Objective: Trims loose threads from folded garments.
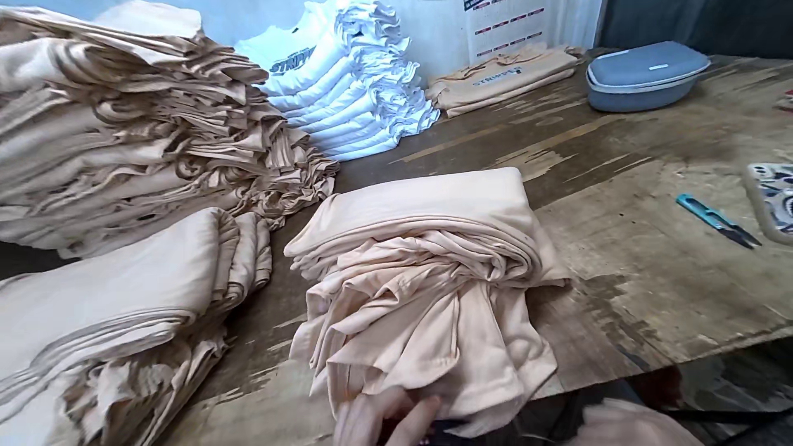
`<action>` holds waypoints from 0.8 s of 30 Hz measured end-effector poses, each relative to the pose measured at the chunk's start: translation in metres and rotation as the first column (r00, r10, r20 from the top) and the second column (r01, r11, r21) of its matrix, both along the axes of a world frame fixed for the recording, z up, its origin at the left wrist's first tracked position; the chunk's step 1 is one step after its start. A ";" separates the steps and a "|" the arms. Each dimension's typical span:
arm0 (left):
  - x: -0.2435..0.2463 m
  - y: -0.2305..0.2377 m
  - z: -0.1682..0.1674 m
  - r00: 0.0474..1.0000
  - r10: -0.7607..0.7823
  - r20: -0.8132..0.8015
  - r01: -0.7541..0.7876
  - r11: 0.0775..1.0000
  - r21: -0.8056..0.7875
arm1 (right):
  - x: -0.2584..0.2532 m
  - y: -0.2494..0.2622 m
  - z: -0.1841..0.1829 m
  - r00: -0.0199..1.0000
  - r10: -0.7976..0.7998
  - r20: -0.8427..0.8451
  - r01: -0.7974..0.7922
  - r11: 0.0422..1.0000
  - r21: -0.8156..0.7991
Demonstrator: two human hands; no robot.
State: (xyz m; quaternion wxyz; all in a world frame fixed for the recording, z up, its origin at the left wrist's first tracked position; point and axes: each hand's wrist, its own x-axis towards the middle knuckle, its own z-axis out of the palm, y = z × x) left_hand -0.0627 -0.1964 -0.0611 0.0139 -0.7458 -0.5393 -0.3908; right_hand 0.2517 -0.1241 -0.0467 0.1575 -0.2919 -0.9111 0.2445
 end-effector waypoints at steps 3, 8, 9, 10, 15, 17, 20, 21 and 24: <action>0.031 0.008 0.012 0.998 0.028 0.051 -0.030 0.998 0.047 | -0.029 -0.005 -0.003 0.893 -0.333 -0.302 0.377 0.921 0.099; 0.051 0.030 0.014 0.983 0.095 -0.155 -0.068 0.983 0.169 | -0.062 -0.009 -0.025 0.757 -0.468 -0.456 0.612 0.752 0.246; 0.050 0.032 0.014 0.977 0.099 -0.189 -0.065 0.981 0.180 | -0.063 -0.010 -0.029 0.739 -0.464 -0.489 0.618 0.755 0.217; 0.051 0.033 0.014 0.973 0.102 -0.206 -0.064 0.981 0.184 | -0.064 -0.012 -0.031 0.716 -0.461 -0.524 0.625 0.758 0.186; 0.058 0.038 0.009 0.979 0.053 -0.199 -0.012 0.979 0.205 | -0.063 -0.016 -0.035 0.688 -0.405 -0.602 0.606 0.777 0.169; 0.057 0.040 0.008 0.987 0.054 -0.151 -0.022 0.978 0.206 | -0.062 -0.016 -0.037 0.761 -0.332 -0.557 0.540 0.800 0.262; 0.048 0.044 0.012 0.994 0.104 0.035 -0.108 0.982 0.155 | -0.065 -0.018 -0.041 0.795 -0.328 -0.511 0.536 0.773 0.338; 0.043 0.049 0.011 0.989 0.128 0.077 -0.139 0.977 0.159 | -0.070 -0.018 -0.044 0.772 -0.364 -0.521 0.572 0.755 0.320; 0.030 0.062 0.006 0.985 0.143 0.098 -0.160 0.967 0.199 | -0.096 -0.016 -0.060 0.706 -0.424 -0.568 0.663 0.678 0.318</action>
